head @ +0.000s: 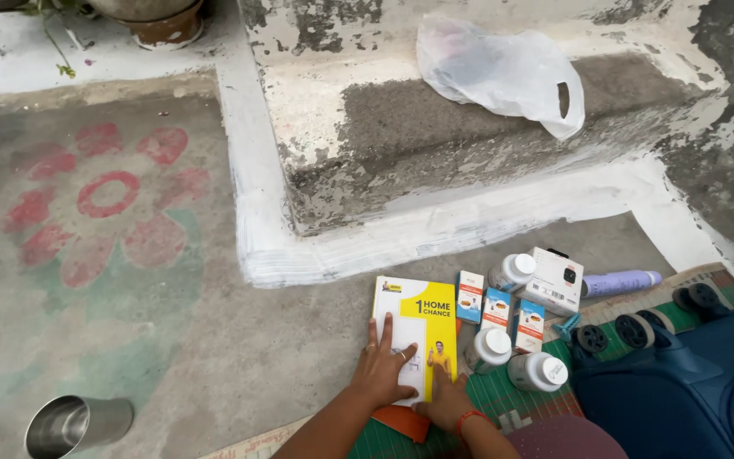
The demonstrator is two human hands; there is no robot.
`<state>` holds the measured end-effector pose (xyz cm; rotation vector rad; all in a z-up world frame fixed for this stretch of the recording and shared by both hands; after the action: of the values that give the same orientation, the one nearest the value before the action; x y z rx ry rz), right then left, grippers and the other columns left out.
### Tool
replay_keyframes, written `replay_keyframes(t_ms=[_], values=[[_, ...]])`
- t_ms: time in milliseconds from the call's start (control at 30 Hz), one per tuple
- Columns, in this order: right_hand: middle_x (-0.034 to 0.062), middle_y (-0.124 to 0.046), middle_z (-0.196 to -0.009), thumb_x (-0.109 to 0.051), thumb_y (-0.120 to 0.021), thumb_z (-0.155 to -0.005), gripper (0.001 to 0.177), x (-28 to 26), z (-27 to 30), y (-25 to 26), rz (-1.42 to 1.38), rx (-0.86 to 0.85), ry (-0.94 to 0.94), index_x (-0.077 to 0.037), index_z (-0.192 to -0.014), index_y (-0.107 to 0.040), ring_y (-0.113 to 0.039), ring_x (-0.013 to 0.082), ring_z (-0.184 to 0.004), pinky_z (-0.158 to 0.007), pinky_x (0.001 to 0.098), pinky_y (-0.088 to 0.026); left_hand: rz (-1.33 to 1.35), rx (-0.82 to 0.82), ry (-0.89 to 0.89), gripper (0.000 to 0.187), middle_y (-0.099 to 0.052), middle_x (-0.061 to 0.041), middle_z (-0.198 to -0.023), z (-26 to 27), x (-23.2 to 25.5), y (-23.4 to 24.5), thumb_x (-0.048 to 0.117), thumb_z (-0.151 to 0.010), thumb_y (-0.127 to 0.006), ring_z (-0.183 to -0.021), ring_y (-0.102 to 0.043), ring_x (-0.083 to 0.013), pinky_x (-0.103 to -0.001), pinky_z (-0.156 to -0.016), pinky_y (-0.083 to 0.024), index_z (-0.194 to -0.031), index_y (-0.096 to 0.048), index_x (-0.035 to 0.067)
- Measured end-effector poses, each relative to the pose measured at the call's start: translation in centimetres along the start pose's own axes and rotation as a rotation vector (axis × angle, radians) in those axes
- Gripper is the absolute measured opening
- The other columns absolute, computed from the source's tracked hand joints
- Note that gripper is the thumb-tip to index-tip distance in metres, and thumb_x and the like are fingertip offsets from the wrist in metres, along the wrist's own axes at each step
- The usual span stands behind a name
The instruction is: Pack clothes, books, and medicine bottles into a blue suitcase.
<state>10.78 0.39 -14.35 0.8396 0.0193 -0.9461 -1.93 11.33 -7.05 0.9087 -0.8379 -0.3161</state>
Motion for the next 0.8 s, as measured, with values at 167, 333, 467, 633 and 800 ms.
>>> replay_keyframes(t_ms=[167, 333, 467, 633, 800], values=[[0.0388, -0.04, -0.148, -0.033, -0.087, -0.075, 0.124, 3.8, -5.5, -2.5, -0.534, 0.007, -0.041, -0.009, -0.159, 0.0, -0.054, 0.0466, -0.131, -0.104, 0.0424, -0.049, 0.028, 0.023, -0.021, 0.096, 0.011, -0.028, -0.168, -0.5, -1.1, -1.2, 0.046, -0.067, -0.092, -0.153, 0.011, -0.0552, -0.063, -0.117, -0.029, -0.152, -0.051, 0.031], [0.0251, -0.068, -0.128, -0.021, -0.083, -0.073, 0.107, 4.7, -6.6, -1.1, -0.862, 0.067, -0.071, -0.005, -0.152, -0.012, -0.075, 0.032, -0.104, -0.082, 0.0409, -0.064, 0.02, -0.028, -0.013, 0.096, 0.01, -0.03, -0.167, -0.5, -1.2, -0.4, 0.049, -0.07, -0.091, -0.152, 0.011, -0.0572, -0.063, -0.12, -0.025, -0.154, -0.048, 0.032], [0.0189, -0.078, -0.101, -0.045, -0.077, -0.082, 0.063, 4.5, -3.4, 1.7, -0.614, 0.33, -0.179, 0.0, -0.124, -0.064, -0.077, 0.0264, -0.088, -0.078, 0.0402, -0.061, 0.235, 0.099, 0.026, 0.112, 0.004, -0.028, -0.165, 0.8, -3.2, -1.1, 0.055, -0.063, -0.092, -0.152, 0.001, -0.0514, -0.056, -0.12, -0.027, -0.157, -0.04, 0.024], [0.0217, -0.075, -0.089, -0.064, -0.062, -0.092, 0.064, 1.7, 0.7, 8.8, -0.384, 0.663, -0.064, -0.003, -0.1, -0.079, -0.07, 0.033, -0.086, -0.078, 0.0416, -0.054, 0.424, 0.511, 0.386, 0.093, -0.042, -0.02, -0.156, -0.9, -7.9, -5.4, 0.072, -0.088, -0.066, -0.141, -0.044, -0.0421, -0.053, -0.115, -0.04, -0.155, -0.046, 0.01], [0.0144, -0.074, -0.074, -0.057, -0.064, -0.09, 0.058, 1.1, 7.2, 14.0, -0.698, 0.747, -0.065, -0.001, -0.099, -0.075, -0.069, 0.0205, -0.068, -0.064, 0.0374, -0.053, 0.217, 0.024, 0.802, 0.103, -0.043, -0.009, -0.148, 2.0, -2.2, 1.3, 0.066, -0.072, -0.087, -0.142, -0.037, -0.0323, -0.048, -0.113, -0.036, -0.149, -0.042, 0.015]])
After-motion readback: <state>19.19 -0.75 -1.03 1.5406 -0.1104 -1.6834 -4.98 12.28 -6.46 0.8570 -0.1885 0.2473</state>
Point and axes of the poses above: each hand's wrist, its own z-axis away from the middle knuckle, its own y-axis out of the back of the hand, x = y × z, the point moved 7 cm from there along -z, towards the middle knuckle
